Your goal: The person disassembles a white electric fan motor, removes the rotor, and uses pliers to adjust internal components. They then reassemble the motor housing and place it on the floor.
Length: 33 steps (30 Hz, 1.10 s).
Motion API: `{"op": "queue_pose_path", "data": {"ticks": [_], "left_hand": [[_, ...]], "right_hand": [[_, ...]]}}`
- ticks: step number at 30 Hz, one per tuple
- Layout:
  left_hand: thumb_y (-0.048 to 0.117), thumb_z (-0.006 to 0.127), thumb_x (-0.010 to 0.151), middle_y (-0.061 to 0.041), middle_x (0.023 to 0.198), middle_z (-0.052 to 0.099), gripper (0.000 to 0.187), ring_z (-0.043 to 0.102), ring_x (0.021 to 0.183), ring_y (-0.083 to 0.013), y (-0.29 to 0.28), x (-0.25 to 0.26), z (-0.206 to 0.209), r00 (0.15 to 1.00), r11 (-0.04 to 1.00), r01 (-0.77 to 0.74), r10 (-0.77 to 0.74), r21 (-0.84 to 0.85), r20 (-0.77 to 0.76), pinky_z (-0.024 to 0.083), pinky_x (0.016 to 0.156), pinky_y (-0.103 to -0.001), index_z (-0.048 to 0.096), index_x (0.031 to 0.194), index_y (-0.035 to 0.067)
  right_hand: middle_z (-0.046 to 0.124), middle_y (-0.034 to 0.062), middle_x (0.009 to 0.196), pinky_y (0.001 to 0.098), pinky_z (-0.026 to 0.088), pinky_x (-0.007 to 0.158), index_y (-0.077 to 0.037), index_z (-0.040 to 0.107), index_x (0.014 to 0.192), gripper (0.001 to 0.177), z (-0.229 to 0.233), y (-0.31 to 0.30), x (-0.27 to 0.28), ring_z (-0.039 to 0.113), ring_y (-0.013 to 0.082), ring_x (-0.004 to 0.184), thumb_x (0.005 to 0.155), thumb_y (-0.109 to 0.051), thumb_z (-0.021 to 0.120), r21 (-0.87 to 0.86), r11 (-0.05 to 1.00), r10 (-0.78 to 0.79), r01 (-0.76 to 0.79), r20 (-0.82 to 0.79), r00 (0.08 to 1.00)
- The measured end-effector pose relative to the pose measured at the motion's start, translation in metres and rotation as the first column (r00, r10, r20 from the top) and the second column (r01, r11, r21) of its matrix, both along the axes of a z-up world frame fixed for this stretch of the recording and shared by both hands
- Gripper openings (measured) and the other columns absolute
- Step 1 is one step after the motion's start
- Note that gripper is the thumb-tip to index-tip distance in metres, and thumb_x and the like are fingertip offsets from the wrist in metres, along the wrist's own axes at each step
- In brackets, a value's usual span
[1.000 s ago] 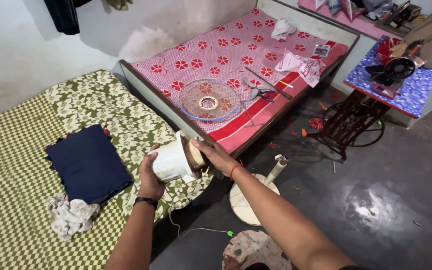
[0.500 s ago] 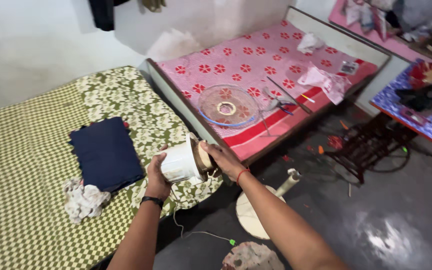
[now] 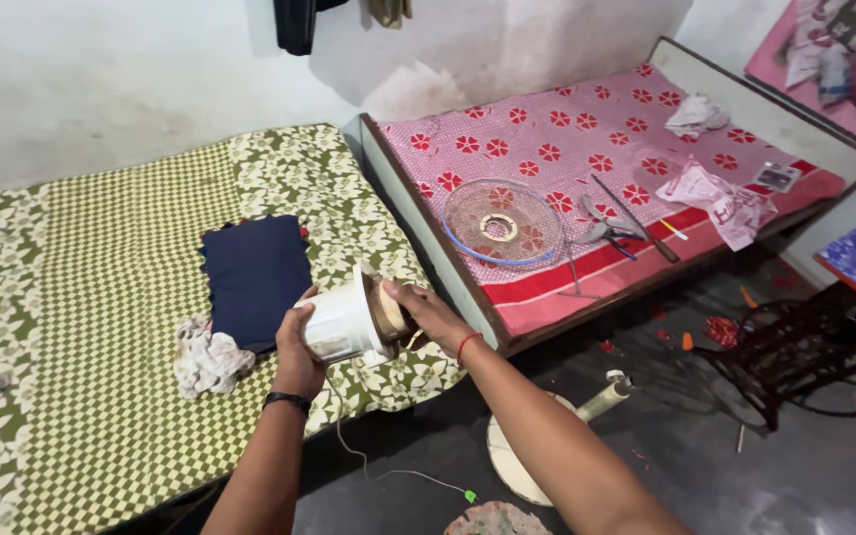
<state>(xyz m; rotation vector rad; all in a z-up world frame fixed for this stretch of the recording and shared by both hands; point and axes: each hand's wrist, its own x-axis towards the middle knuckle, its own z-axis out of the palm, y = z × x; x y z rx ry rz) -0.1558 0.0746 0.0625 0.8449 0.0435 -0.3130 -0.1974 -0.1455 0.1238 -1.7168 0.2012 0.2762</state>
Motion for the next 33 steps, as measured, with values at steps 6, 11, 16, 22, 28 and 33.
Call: {"op": "queue_pose_path", "data": {"ticks": [6, 11, 16, 22, 28, 33], "left_hand": [[0.037, 0.054, 0.087, -0.012, 0.134, 0.063, 0.067, 0.064, 0.118, -0.0296, 0.008, -0.003, -0.002, 1.0, 1.0, -0.02, 0.02, -0.018, 0.011, 0.055, 0.094, -0.047, 0.05, 0.148, 0.01], [0.037, 0.054, 0.087, -0.012, 0.133, 0.063, 0.066, 0.064, 0.117, -0.0299, 0.003, 0.0, -0.009, 1.0, 1.0, -0.019, 0.019, -0.019, -0.011, 0.055, 0.094, -0.047, 0.05, 0.147, 0.01], [0.036, 0.054, 0.087, -0.013, 0.133, 0.063, 0.066, 0.064, 0.117, -0.0311, -0.004, 0.004, -0.015, 1.0, 1.0, 0.006, -0.006, -0.02, -0.026, 0.055, 0.095, -0.048, 0.051, 0.147, 0.011], [0.038, 0.053, 0.086, -0.012, 0.133, 0.061, 0.067, 0.063, 0.115, -0.0324, -0.02, 0.001, -0.014, 0.994, 0.998, 0.062, -0.064, -0.022, -0.084, 0.054, 0.093, -0.051, 0.049, 0.148, 0.014], [0.044, 0.056, 0.088, -0.012, 0.137, 0.059, 0.068, 0.062, 0.117, -0.0295, -0.043, 0.014, -0.034, 0.988, 0.985, 0.151, -0.148, 0.087, -0.04, 0.052, 0.095, -0.047, 0.048, 0.149, 0.014], [0.051, 0.065, 0.094, -0.022, 0.126, 0.055, 0.057, 0.06, 0.109, -0.0352, -0.069, 0.029, -0.023, 0.882, 0.456, -0.42, 0.003, 0.785, 0.47, 0.05, 0.095, -0.045, 0.069, 0.128, 0.005]], "right_hand": [[0.073, 0.0072, 0.1, 0.03, 0.055, 0.05, -0.012, 0.065, 0.127, 0.082, 0.0, 0.006, 0.004, 0.07, 0.0134, 0.073, 0.079, -0.078, 0.055, -0.003, 1.0, 0.017, -0.017, -0.003, 1.0], [0.072, 0.0088, 0.097, 0.0288, 0.056, 0.05, -0.01, 0.066, 0.124, 0.083, -0.004, 0.001, 0.004, 0.07, 0.0146, 0.072, 0.079, -0.078, 0.055, -0.029, 0.999, 0.025, -0.025, 0.004, 1.0], [0.072, 0.009, 0.095, 0.0279, 0.055, 0.048, -0.008, 0.066, 0.123, 0.085, -0.006, -0.008, 0.001, 0.07, 0.0142, 0.071, 0.079, -0.079, 0.056, -0.028, 0.999, 0.021, -0.021, -0.001, 1.0], [0.072, 0.0048, 0.094, 0.0287, 0.054, 0.048, -0.012, 0.063, 0.127, 0.076, -0.01, -0.023, -0.007, 0.069, 0.0143, 0.069, 0.077, -0.069, 0.064, 0.017, 0.999, -0.04, 0.041, -0.033, 0.999], [0.072, 0.0048, 0.09, 0.026, 0.054, 0.062, 0.0, 0.075, 0.112, 0.065, -0.026, -0.043, -0.012, 0.066, 0.0089, 0.073, 0.085, -0.059, 0.073, -0.04, 0.982, -0.175, 0.185, 0.17, 0.97], [0.075, 0.0048, 0.084, 0.027, 0.056, 0.059, -0.001, 0.076, 0.103, 0.061, -0.012, -0.06, -0.013, 0.069, 0.0105, 0.069, 0.078, -0.057, 0.076, -0.099, 0.947, -0.276, 0.306, 0.237, 0.932]]}}
